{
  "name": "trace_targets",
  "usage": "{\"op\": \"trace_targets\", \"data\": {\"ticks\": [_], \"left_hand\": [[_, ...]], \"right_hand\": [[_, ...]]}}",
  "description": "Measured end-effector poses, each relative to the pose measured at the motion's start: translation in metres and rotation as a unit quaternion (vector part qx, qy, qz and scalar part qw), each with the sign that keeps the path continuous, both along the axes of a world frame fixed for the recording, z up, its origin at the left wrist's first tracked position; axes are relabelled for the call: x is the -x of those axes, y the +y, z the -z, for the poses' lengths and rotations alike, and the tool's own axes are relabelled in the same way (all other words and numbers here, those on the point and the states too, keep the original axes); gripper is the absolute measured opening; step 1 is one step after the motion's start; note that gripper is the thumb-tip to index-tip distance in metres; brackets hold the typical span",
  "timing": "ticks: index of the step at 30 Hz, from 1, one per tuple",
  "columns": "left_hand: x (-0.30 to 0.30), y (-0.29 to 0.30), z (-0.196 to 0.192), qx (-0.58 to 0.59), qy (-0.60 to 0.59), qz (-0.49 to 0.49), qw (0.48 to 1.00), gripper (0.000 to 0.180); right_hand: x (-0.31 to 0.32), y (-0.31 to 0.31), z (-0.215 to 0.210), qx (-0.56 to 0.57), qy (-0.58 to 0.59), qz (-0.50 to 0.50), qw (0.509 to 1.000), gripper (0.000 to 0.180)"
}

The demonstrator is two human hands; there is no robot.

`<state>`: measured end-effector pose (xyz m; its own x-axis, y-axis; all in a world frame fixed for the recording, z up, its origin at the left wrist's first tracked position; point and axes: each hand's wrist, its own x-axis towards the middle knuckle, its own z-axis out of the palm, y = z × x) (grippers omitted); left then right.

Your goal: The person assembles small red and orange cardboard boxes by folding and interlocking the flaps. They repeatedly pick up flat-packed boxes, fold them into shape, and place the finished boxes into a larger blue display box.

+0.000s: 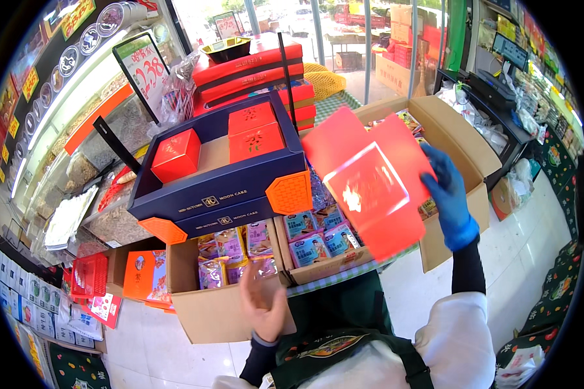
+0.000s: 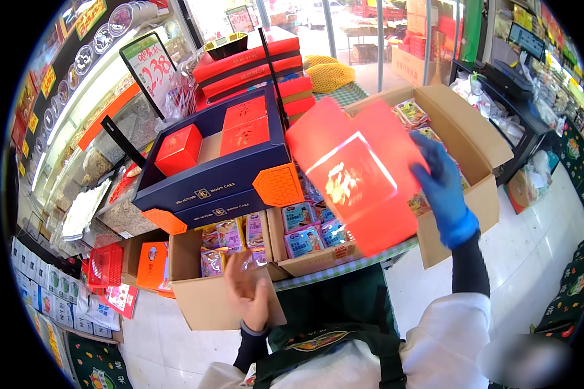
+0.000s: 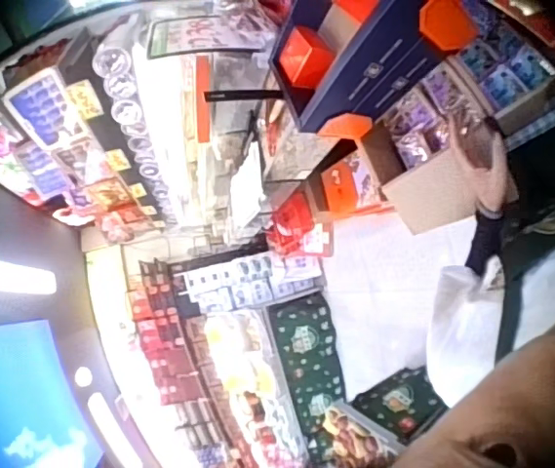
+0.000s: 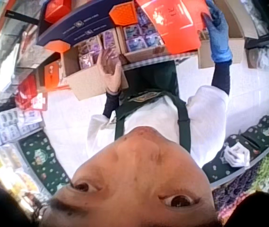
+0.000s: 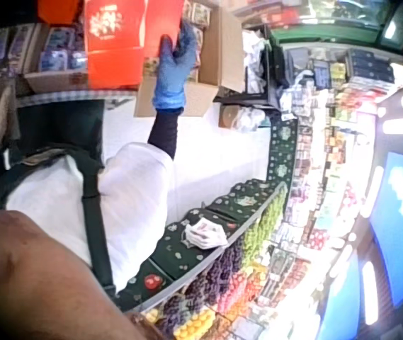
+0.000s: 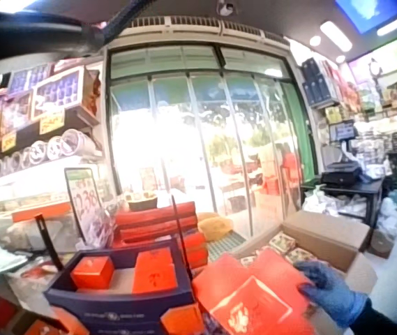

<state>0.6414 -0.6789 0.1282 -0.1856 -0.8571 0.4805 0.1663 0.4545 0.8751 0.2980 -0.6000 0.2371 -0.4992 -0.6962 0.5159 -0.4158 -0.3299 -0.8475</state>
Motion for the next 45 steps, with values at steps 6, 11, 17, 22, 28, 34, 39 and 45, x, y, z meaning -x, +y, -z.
{"op": "trace_targets", "data": {"ticks": [6,11,17,22,28,34,39,45], "left_hand": [[0.072,0.012,-0.03,-0.041,0.177,0.353,0.918,0.11],[0.084,0.018,-0.038,-0.129,0.172,0.269,0.939,0.111],[0.06,0.044,-0.029,-0.444,0.216,0.32,0.809,0.102],[0.028,0.042,0.009,-0.184,0.099,0.429,0.879,0.109],[0.049,0.039,-0.032,-0.031,0.066,0.415,0.907,0.105],[0.056,0.041,-0.034,-0.031,0.068,0.35,0.934,0.091],[0.07,0.027,-0.036,0.04,0.049,0.24,0.969,0.084],[0.081,0.03,-0.051,-0.043,0.065,0.17,0.982,0.071]], "right_hand": [[-0.066,0.052,0.057,0.021,-0.177,-0.049,0.983,0.057],[-0.079,0.086,0.091,0.098,-0.26,-0.04,0.96,0.058],[-0.105,0.088,0.122,-0.008,-0.301,-0.11,0.947,0.06],[-0.114,0.078,0.128,-0.015,-0.322,-0.186,0.928,0.058],[-0.118,0.074,0.125,-0.032,-0.336,-0.213,0.917,0.057],[-0.121,0.072,0.126,-0.031,-0.337,-0.234,0.911,0.061],[-0.127,0.078,0.122,-0.008,-0.364,-0.268,0.892,0.078],[-0.118,0.089,0.106,-0.13,-0.29,-0.203,0.926,0.056]]}}
